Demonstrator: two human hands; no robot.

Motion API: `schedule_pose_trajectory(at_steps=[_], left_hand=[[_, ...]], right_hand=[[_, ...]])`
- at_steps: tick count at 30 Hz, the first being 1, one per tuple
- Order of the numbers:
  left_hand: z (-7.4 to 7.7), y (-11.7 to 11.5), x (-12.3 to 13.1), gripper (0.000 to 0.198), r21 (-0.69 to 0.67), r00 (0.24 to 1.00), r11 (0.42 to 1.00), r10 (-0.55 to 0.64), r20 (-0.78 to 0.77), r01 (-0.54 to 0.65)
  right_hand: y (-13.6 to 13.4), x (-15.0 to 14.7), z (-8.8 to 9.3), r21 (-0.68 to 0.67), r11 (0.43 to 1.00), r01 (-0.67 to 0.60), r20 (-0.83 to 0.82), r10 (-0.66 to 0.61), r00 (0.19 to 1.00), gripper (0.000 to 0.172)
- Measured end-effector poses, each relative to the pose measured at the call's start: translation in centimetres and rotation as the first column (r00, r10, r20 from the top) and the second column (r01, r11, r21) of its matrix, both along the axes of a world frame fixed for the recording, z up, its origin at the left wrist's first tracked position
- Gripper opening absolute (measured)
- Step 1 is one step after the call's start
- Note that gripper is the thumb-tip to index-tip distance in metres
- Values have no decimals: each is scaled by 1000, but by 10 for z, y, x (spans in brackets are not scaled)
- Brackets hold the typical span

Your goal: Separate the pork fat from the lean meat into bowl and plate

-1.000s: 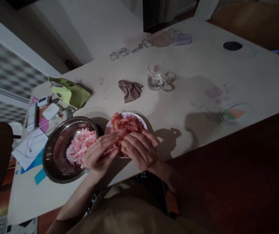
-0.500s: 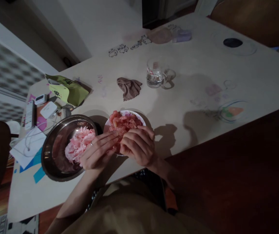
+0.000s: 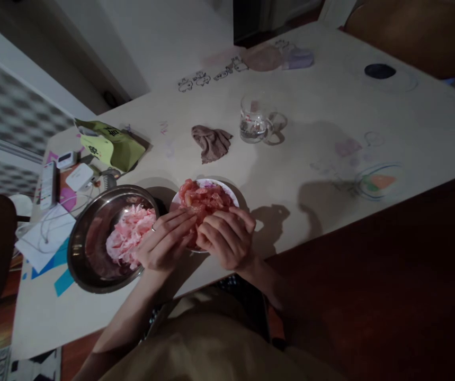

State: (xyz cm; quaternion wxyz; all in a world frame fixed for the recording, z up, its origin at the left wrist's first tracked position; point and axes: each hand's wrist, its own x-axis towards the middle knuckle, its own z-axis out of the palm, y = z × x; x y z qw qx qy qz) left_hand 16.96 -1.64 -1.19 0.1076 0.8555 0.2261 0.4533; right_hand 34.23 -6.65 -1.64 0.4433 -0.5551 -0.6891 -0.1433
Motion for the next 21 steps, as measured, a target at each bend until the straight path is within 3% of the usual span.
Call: schedule_pose_trajectory(at_steps=[3,8,21], left_hand=[[0,4,3,37,-18,996,999,32,82,-30],[1,5,4,32,-101,991,994,60,119,-48],[-2,3,3,31,-161,994,984,89,65,-78]], right_hand=[[2,-2,1,117,993,1,-67,7,998,8],[5,-2,1,114,993,5,-151,12,988,23],[8,-2,-2,129,990,58,-50,-51,997,12]])
